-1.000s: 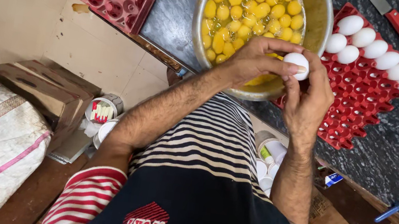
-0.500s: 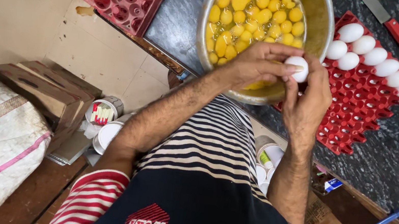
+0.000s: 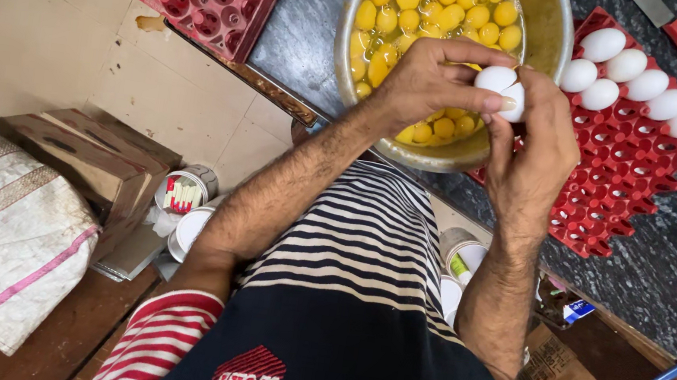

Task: The person cracks many eggs one by one by hand into a large metal bowl.

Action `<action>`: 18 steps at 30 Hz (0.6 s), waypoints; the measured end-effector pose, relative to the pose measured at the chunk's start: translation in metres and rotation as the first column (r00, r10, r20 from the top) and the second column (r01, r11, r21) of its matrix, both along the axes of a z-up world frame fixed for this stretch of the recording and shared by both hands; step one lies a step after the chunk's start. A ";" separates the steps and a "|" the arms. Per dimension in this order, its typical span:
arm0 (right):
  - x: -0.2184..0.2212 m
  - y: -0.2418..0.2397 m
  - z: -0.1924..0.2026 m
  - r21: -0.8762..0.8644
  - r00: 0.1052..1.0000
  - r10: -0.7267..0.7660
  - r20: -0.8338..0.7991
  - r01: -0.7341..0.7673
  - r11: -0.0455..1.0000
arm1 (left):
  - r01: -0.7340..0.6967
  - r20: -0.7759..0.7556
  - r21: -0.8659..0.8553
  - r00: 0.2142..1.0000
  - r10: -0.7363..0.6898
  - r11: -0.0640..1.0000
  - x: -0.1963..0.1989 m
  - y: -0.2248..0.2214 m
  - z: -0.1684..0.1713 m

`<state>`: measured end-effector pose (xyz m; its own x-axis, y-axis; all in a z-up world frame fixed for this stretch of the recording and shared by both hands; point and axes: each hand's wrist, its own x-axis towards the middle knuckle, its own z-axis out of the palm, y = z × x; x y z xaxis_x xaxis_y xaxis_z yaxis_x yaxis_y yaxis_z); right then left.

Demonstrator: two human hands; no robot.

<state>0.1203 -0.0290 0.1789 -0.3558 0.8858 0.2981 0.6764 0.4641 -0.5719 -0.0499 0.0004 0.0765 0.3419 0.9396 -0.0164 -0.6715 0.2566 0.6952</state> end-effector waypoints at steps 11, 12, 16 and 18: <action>0.027 0.022 -0.040 -0.460 0.967 -0.236 -0.099 0.165 0.872 | 0.029 -0.706 0.491 0.599 0.378 0.871 -0.021 0.021 0.030; 0.031 0.019 -0.049 -0.453 0.967 -0.235 -0.104 0.164 0.876 | 0.030 -0.704 0.498 0.597 0.384 0.866 -0.020 0.019 0.033; 0.044 0.014 -0.064 -0.602 0.558 -0.427 -0.712 -0.170 0.780 | -0.018 -0.646 0.645 0.521 0.558 0.764 -0.019 0.003 0.049; 0.044 0.017 -0.072 -0.568 0.422 -0.448 -0.788 -0.220 0.793 | -0.024 -0.643 0.626 0.548 0.534 0.779 -0.018 0.005 0.057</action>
